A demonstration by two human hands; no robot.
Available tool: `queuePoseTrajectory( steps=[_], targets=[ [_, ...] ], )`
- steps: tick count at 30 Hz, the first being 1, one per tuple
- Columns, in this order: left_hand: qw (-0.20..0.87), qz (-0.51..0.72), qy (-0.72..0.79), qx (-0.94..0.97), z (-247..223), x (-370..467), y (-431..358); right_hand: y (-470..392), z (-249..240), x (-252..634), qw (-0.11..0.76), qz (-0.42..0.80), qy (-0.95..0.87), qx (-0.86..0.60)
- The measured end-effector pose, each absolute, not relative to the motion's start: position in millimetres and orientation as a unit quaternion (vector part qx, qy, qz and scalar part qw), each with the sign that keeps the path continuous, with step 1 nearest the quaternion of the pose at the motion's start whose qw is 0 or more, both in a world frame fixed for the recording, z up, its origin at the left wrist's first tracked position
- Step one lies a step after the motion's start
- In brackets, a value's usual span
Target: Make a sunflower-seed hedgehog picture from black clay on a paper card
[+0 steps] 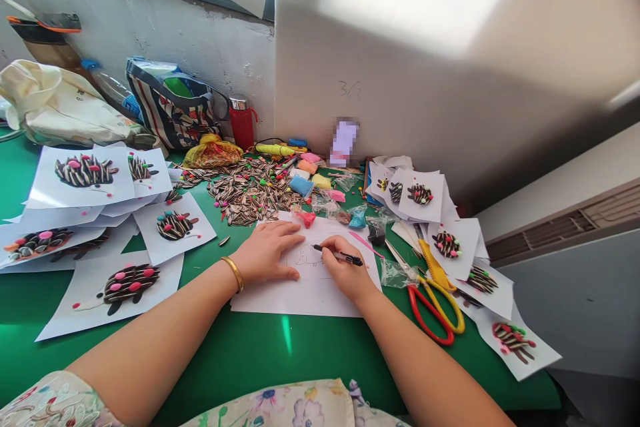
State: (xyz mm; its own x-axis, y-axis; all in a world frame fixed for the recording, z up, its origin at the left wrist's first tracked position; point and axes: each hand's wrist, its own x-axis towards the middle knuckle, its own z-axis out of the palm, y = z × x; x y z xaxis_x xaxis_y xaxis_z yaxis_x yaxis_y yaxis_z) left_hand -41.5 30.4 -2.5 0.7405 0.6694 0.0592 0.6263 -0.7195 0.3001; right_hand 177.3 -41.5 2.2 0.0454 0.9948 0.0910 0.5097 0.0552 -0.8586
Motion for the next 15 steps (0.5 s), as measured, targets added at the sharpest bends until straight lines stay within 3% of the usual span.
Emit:
queuePoseTrajectory(
  steps=[15],
  targets=[
    [0.140, 0.085, 0.351, 0.922, -1.7, -41.6, 30.5, -40.0, 2.1, 179.0, 0.396, 0.312, -0.603, -0.618]
  ],
)
